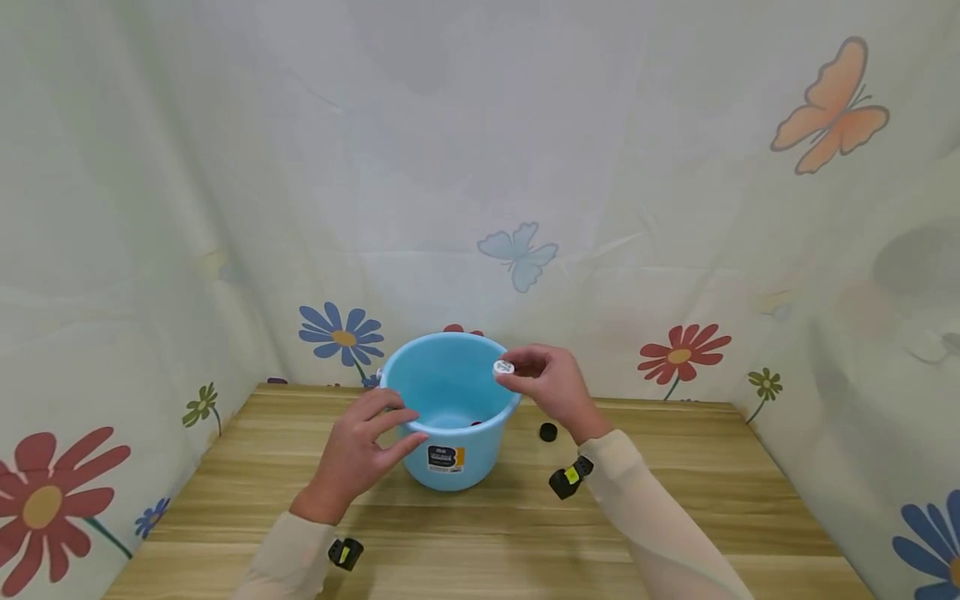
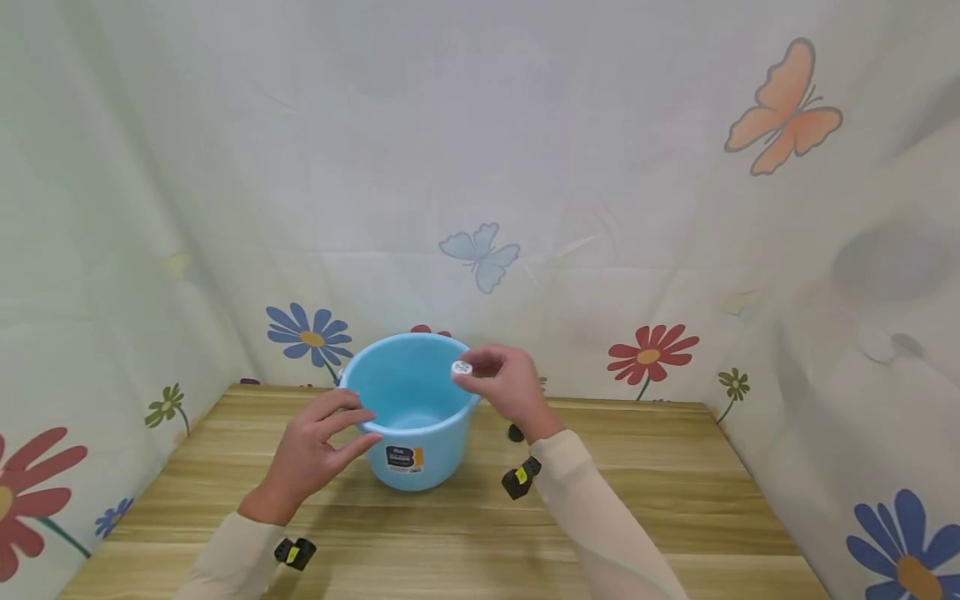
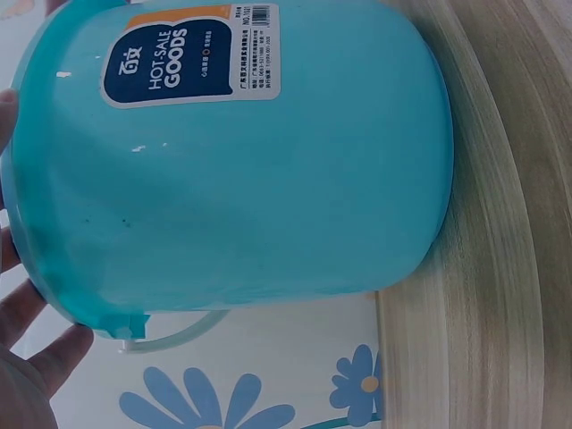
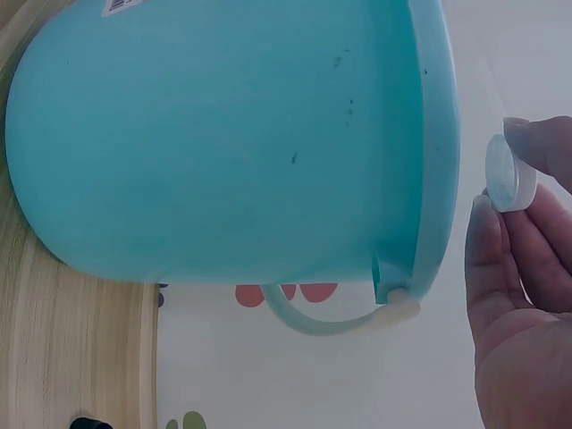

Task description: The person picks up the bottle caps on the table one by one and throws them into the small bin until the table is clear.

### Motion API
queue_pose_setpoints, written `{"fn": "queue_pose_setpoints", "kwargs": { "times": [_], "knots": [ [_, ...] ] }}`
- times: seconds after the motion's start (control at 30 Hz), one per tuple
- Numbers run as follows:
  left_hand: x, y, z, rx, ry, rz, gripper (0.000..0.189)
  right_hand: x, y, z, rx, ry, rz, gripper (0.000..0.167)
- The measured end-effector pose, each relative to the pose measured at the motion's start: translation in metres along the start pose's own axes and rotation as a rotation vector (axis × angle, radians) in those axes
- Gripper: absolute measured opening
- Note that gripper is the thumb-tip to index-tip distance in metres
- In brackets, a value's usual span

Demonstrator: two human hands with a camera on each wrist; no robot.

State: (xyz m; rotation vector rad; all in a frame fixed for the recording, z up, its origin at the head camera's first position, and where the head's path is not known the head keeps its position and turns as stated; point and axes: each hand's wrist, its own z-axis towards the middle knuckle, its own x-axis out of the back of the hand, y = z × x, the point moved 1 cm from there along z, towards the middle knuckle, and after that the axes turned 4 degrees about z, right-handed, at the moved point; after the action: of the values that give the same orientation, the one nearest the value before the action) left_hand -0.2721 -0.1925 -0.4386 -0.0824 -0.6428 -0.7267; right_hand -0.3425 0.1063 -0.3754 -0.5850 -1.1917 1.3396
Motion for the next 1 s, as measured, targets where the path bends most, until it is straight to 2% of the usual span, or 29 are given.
{"fn": "queue_pose_setpoints", "kwargs": {
  "times": [0.3,1.0],
  "knots": [
    [0.0001,-0.0004,-0.0001,0.003,-0.003,-0.013,0.032,-0.004,-0.0017,0.0014,-0.026,-0.004,0.023,0.027],
    [-0.0001,-0.0017,0.0006,0.009,-0.011,0.005,0.035,-0.0105,0.0024,0.0076,-0.024,-0.01,-0.008,0.028]
  ]
}}
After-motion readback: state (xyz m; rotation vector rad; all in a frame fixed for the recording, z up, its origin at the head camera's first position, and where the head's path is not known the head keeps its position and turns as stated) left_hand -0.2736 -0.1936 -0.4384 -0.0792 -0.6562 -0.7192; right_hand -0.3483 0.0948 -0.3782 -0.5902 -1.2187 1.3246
